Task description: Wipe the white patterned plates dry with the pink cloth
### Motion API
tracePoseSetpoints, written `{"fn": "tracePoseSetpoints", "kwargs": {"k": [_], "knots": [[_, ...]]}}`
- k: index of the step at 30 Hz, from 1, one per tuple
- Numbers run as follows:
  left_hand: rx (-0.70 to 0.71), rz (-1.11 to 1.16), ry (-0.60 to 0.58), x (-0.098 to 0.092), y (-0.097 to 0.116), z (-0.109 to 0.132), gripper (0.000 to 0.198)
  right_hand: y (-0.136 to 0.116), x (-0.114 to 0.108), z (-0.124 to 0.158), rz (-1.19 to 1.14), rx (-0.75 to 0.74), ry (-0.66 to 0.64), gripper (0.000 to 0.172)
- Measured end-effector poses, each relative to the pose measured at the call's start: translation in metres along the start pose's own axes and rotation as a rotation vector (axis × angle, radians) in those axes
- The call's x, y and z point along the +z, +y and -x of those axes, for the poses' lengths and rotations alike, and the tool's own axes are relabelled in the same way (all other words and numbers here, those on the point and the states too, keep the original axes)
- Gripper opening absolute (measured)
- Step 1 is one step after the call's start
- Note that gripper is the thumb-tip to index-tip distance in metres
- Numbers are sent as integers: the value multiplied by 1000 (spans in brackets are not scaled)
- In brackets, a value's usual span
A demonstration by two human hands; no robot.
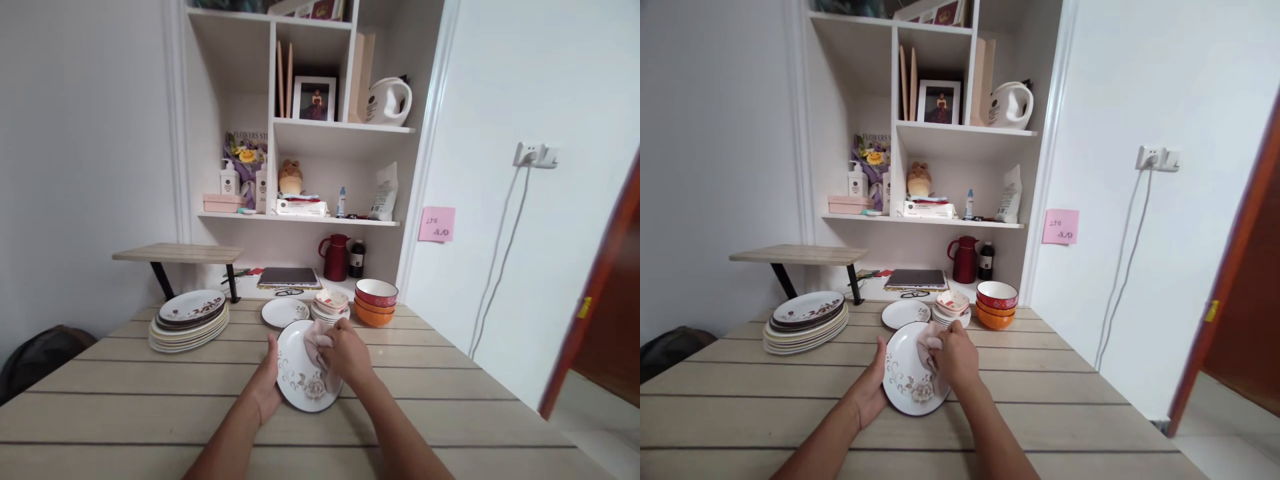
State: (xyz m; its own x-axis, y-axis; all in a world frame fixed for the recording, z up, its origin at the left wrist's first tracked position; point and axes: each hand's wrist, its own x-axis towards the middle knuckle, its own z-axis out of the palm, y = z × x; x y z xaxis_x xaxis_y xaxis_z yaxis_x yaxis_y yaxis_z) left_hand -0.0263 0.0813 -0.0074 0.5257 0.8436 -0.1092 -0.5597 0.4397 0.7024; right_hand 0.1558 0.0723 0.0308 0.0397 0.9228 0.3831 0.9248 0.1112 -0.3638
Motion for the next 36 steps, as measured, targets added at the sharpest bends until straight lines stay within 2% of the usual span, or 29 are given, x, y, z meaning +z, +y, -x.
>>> {"fn": "tracePoseSetpoints", "kwargs": {"k": [4, 9, 13, 17, 20, 23, 28, 32, 34, 36], "knots": [[30, 48, -46, 2, -3, 0, 76, 3, 6, -1, 2, 4, -6, 12], [60, 60, -79, 5, -4, -2, 74, 6, 18, -8, -91, 24, 74, 17], [58, 31, -68, 8, -3, -2, 71, -6, 25, -11, -212, 39, 110, 18], [59, 13, -19, 13, -5, 0, 71, -27, 25, -11, -398, -76, 108, 17], [61, 13, 16, 16, -6, 1, 73, -37, 23, -9, -482, -192, 39, 15], [78, 25, 25, 14, -5, 1, 74, -38, 20, -2, -494, -317, -110, 15], [32, 33, -28, 4, -3, -3, 85, -24, 11, 10, -468, -458, -385, 32], [13, 47, -31, -2, -3, -7, 85, -1, -6, 9, -274, -457, -606, 40], [4, 40, -20, -1, -2, -7, 80, 11, -14, 5, -134, -389, -613, 39], [-12, 26, -18, 1, -1, -5, 78, 20, -19, 1, -19, -258, -532, 37]]}}
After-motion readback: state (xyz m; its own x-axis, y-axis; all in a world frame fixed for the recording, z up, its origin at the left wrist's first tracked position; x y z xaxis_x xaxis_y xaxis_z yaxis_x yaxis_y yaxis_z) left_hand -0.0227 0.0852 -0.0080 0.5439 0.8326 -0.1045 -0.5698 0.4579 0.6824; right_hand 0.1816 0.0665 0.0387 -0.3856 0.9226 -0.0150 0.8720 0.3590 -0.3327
